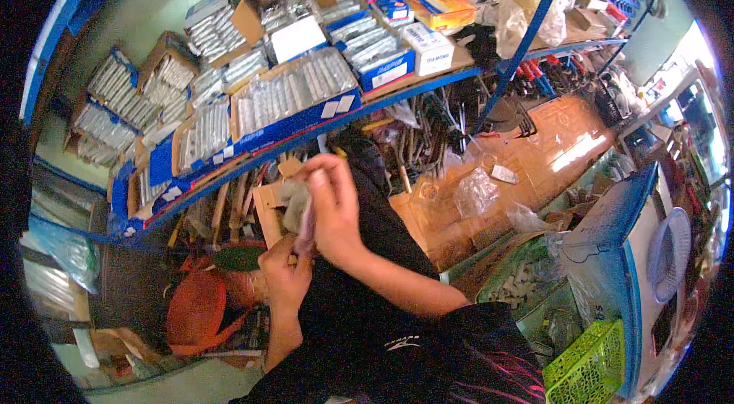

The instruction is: Assembling or repairing a mechanical lock component by inserting small metal pins using a screwdriver and cloth.

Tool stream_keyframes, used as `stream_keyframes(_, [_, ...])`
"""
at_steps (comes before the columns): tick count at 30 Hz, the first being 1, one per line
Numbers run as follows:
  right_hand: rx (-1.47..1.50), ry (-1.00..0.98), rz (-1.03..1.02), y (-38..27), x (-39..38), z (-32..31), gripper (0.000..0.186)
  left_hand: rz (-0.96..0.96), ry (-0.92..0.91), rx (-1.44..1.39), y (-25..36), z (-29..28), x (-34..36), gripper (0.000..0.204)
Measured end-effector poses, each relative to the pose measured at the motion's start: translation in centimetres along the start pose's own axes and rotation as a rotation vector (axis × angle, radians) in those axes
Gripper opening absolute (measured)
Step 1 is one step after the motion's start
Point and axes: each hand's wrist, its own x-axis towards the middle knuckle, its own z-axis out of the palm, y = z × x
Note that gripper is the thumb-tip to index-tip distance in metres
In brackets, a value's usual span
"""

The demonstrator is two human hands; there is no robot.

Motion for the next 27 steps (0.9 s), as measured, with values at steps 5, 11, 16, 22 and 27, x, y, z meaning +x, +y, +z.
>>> stream_keyframes(5, [-0.283, -0.192, 0.018, 0.6, -0.5, 0.3, 0.025, 0.012, 0.004, -0.119, -0.7, -0.1, 0.8, 0.009])
stream_keyframes(11, [0.362, -0.207, 0.622, 0.4, 2.2, -1.2, 0.034, -0.065, -0.1, -0.149, -0.7, 0.0, 0.7, 0.017])
stream_keyframes(16, [-0.097, -0.29, 0.277, 1.2, 1.5, -0.7, 0.034, -0.398, -0.276, -0.739, -2.7, -0.3, 0.8, 0.024])
stream_keyframes(22, [-0.097, -0.62, 0.242, 1.7, 3.7, -2.1, 0.043, -0.409, -0.25, -1.155, -3.5, 0.4, 1.3, 0.019])
stream_keyframes(27, [-0.118, -0.513, 0.512, 1.9, 4.0, -2.6, 0.051, -0.315, -0.16, -0.709, -1.5, 0.8, 3.4, 0.014])
